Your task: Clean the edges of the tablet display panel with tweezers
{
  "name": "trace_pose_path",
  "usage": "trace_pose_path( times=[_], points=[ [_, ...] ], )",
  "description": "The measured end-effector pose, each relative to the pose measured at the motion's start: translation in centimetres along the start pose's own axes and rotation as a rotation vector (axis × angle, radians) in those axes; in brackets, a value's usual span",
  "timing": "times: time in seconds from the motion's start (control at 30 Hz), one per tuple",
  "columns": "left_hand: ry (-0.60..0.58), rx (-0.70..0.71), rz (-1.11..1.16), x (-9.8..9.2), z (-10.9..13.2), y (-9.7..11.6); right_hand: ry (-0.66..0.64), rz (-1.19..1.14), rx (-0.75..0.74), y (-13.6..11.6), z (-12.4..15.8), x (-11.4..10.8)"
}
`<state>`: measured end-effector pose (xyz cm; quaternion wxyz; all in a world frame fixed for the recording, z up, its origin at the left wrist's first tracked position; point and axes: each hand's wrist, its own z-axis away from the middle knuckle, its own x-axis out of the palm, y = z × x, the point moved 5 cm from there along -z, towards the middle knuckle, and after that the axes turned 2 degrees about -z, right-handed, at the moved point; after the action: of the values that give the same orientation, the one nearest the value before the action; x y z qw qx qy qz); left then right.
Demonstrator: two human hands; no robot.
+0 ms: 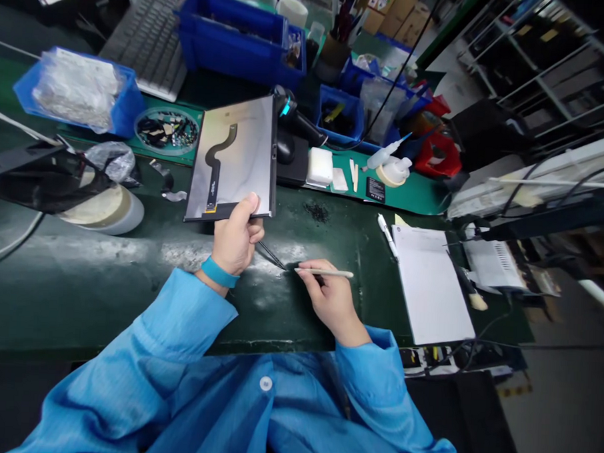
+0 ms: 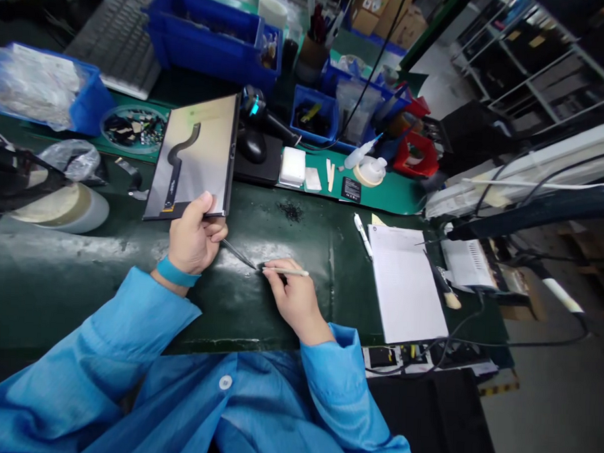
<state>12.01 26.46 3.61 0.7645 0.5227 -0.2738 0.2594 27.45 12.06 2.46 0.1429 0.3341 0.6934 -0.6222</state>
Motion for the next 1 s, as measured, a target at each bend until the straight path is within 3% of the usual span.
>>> trace_pose_path(
  times=[0.57,1.0],
  points=[
    [0.009,0.009,-0.019,-0.1,-0.1,-0.2,-0.003,-0.044,-0.042,-0.1,-0.1,0.7],
    [-0.004,0.041,-0.052,-0.2,0.1,-0.2,-0.065,0.189,-0.191,-2.3,-0.5,0.9]
  ],
)
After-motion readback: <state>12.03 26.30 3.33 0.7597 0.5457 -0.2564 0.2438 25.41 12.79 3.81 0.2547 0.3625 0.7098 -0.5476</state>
